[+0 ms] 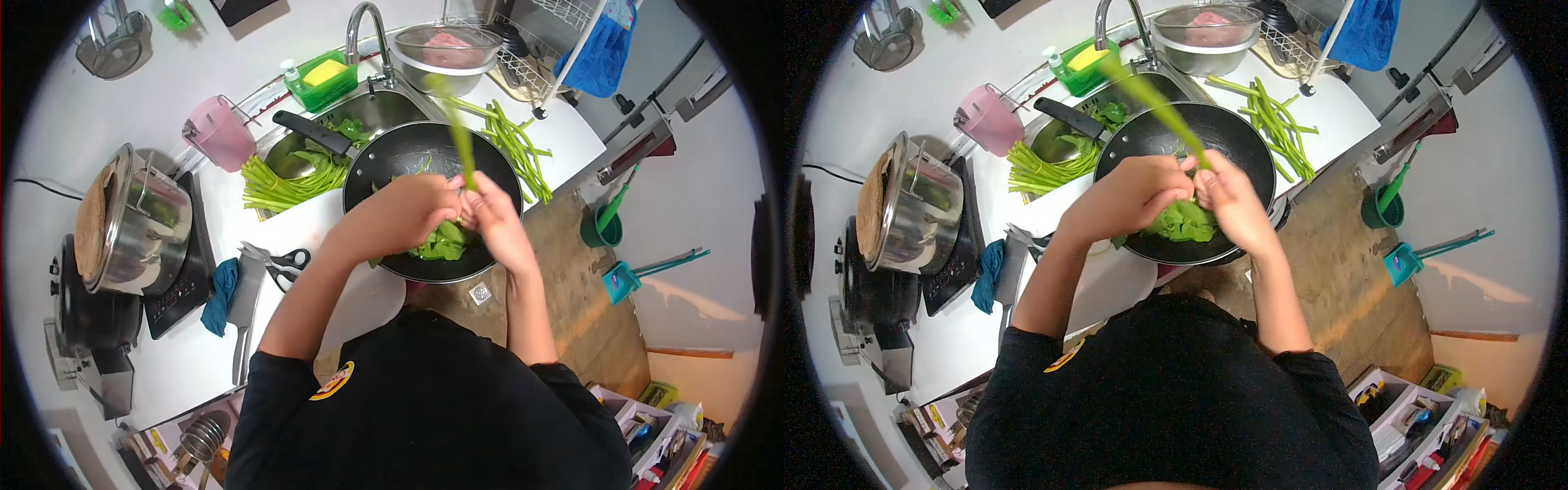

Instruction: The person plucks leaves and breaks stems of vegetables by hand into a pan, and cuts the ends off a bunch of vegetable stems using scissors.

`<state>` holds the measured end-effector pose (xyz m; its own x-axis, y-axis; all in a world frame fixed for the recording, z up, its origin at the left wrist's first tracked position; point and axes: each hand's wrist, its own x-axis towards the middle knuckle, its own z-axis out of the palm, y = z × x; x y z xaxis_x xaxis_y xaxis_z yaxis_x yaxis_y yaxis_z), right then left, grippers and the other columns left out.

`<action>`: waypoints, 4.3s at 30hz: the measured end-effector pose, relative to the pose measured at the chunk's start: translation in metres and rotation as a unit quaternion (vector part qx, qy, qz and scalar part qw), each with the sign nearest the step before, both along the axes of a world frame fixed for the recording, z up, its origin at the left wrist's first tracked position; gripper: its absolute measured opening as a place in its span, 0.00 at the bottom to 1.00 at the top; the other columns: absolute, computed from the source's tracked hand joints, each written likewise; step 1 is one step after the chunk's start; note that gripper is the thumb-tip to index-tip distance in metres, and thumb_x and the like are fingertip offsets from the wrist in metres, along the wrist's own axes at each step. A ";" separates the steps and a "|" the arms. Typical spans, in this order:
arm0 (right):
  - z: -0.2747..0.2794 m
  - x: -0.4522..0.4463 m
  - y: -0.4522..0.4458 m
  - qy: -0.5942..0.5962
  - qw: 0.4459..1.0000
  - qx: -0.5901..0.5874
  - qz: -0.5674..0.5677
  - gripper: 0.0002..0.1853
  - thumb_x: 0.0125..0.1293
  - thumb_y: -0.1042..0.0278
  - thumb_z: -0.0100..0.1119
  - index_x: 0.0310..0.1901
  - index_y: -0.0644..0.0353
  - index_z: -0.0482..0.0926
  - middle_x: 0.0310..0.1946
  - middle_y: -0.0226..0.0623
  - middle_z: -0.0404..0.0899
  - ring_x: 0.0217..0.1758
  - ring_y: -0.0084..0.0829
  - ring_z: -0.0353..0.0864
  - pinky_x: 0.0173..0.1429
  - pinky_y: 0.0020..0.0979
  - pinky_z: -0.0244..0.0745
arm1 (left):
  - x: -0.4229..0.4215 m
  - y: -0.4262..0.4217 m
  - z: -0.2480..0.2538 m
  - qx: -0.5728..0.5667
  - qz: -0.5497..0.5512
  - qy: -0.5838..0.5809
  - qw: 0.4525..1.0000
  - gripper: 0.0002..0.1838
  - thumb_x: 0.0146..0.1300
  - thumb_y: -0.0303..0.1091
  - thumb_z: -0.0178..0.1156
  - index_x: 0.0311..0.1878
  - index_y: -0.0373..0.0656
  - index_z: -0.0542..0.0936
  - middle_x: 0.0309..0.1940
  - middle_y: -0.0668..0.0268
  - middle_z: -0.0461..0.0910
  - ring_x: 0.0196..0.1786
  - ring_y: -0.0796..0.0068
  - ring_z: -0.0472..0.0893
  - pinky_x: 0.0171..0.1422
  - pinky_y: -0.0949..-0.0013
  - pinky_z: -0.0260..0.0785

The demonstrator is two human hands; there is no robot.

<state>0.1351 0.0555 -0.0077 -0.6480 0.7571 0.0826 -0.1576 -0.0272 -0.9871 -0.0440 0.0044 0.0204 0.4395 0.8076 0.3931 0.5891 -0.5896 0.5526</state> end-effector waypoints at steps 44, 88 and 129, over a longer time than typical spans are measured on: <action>0.010 0.002 -0.002 -0.230 0.889 0.360 -0.164 0.16 0.71 0.64 0.42 0.31 0.68 0.69 0.20 0.47 0.67 0.22 0.40 0.66 0.29 0.35 0.63 | 0.030 0.001 -0.007 0.044 0.094 -0.084 0.991 0.04 0.54 0.28 0.58 0.31 0.37 0.77 0.26 0.56 0.75 0.33 0.53 0.76 0.37 0.58 0.69; 0.019 -0.165 -0.015 0.012 0.888 0.457 0.039 0.11 0.58 0.72 0.59 0.43 0.64 0.74 0.29 0.38 0.72 0.26 0.31 0.70 0.34 0.30 0.69 | -0.092 -0.045 0.134 0.370 0.377 -0.326 0.784 0.12 0.58 0.32 0.63 0.43 0.35 0.79 0.26 0.67 0.80 0.27 0.83 0.76 0.35 0.83 0.67; 0.018 -0.012 -0.021 0.083 0.960 0.113 -0.242 0.07 0.67 0.66 0.51 0.37 0.61 0.71 0.34 0.39 0.80 0.27 0.19 0.72 0.32 0.18 0.65 | 0.016 0.032 -0.049 -0.222 0.095 -0.794 0.558 0.06 0.67 0.32 0.51 0.36 0.40 0.71 0.29 0.71 0.68 0.30 0.85 0.66 0.33 0.81 0.62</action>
<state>0.1236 0.0347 0.0098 -0.1889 0.9170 0.3514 -0.2535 0.3001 -0.9196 -0.0284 0.0364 -0.0284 -0.2889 0.9529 -0.0920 -0.8218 -0.1976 0.5345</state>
